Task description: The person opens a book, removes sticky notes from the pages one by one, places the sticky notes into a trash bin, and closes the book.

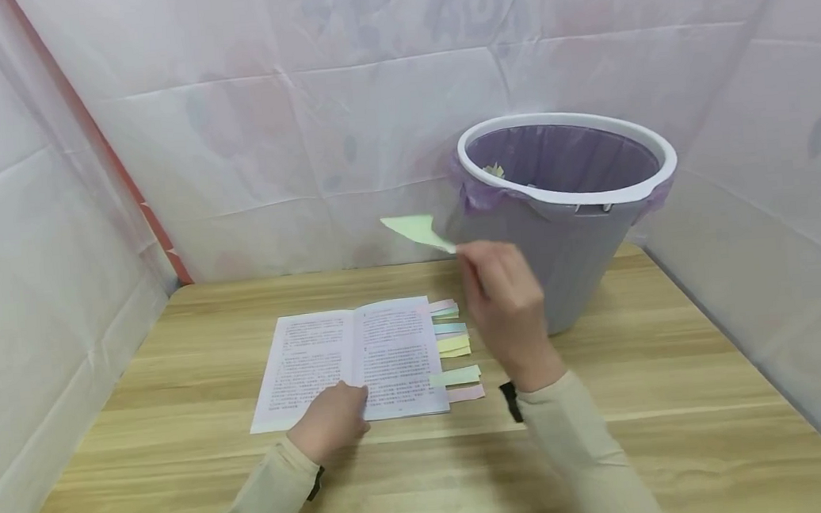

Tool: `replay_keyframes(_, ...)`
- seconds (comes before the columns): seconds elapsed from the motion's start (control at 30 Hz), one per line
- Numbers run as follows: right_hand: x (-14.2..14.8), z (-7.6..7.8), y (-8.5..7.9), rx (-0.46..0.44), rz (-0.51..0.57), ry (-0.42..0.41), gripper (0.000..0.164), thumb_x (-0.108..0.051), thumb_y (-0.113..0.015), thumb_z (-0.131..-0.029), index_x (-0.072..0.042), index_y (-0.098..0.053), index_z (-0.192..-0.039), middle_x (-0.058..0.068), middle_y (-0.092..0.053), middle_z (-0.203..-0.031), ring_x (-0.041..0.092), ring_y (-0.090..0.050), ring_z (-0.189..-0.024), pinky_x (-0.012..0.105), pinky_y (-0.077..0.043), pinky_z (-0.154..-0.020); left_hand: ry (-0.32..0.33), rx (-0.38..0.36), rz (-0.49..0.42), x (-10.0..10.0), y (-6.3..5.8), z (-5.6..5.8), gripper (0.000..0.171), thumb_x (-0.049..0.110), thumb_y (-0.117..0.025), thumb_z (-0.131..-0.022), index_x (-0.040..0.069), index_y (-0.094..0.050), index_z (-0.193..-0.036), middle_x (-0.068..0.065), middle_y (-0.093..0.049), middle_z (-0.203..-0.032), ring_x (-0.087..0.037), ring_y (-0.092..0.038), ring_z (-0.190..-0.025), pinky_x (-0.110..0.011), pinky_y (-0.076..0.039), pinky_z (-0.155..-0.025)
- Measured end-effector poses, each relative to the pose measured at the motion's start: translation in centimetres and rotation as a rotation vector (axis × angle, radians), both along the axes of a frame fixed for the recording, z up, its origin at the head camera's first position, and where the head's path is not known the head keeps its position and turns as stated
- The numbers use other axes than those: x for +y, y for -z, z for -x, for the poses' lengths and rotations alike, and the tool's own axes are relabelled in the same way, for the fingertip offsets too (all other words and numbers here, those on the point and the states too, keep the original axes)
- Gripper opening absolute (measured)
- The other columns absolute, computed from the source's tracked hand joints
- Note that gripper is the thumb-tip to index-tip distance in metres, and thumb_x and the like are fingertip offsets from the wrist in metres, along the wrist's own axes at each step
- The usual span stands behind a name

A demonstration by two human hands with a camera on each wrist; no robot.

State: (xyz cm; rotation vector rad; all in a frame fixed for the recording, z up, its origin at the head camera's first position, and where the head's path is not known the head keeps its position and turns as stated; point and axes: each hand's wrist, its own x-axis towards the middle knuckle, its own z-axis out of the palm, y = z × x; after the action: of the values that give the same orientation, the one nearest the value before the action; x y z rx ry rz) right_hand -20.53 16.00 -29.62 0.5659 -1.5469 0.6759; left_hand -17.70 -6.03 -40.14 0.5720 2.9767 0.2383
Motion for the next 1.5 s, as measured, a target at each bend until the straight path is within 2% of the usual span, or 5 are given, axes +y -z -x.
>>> replay_keyframes(0.13, 1.8, -0.3, -4.0, 0.111, 0.118, 0.093, 0.007, 0.008, -0.069, -0.080, 0.001, -0.069, -0.080, 0.019, -0.067, -0.078, 0.039, -0.060, -0.074, 0.018, -0.047, -0.084, 0.001, 0.016, 0.005, -0.1, 0.2, 0.0, 0.025, 0.016, -0.082, -0.074, -0.002, -0.067, -0.083, -0.014, -0.064, -0.072, -0.028, -0.062, -0.068, -0.039, -0.055, -0.063)
replay_keyframes(0.4, 8.5, 0.8, -8.6, -0.204, -0.094, 0.315, 0.017, 0.003, -0.056, -0.091, 0.008, -0.072, -0.090, 0.024, -0.065, -0.082, 0.040, -0.057, -0.079, 0.025, -0.038, -0.073, 0.003, 0.024, 0.027, -0.1, 0.4, 0.1, 0.026, 0.017, -0.082, -0.075, -0.002, -0.068, -0.084, -0.013, -0.064, -0.072, -0.027, -0.062, -0.067, -0.039, -0.056, -0.063)
replay_keyframes(0.97, 8.3, 0.9, -8.5, -0.312, -0.163, 0.329, 0.017, 0.010, -0.055, -0.090, 0.010, -0.071, -0.096, 0.027, -0.063, -0.088, 0.044, -0.056, -0.085, 0.050, -0.043, -0.076, -0.008, 0.018, 0.026, 0.1, 0.0, -0.1, 0.027, 0.018, -0.082, -0.076, -0.003, -0.068, -0.086, -0.015, -0.065, -0.075, -0.029, -0.063, -0.070, -0.040, -0.056, -0.064)
replay_keyframes(1.17, 5.6, -0.3, -7.0, -0.307, -0.304, 0.130, 0.015, 0.014, -0.064, -0.083, 0.007, -0.072, -0.093, 0.019, -0.067, -0.087, 0.034, -0.061, -0.082, 0.037, -0.047, -0.075, -0.025, 0.004, 0.022, 0.0, 0.0, -0.1, 0.027, 0.018, -0.081, -0.076, -0.003, -0.068, -0.087, -0.015, -0.065, -0.077, -0.029, -0.063, -0.071, -0.041, -0.056, -0.065)
replay_keyframes(1.5, 2.7, 1.5, 2.9, -1.205, -0.786, -0.289, 0.013, 0.008, -0.069, -0.079, 0.003, -0.072, -0.091, 0.002, -0.066, -0.077, 0.012, -0.058, -0.068, 0.027, -0.051, -0.062, -0.022, 0.002, 0.026, 0.1, -0.1, -0.4, 0.027, 0.018, -0.081, -0.076, -0.003, -0.069, -0.088, -0.015, -0.066, -0.078, -0.029, -0.062, -0.072, -0.041, -0.055, -0.066)
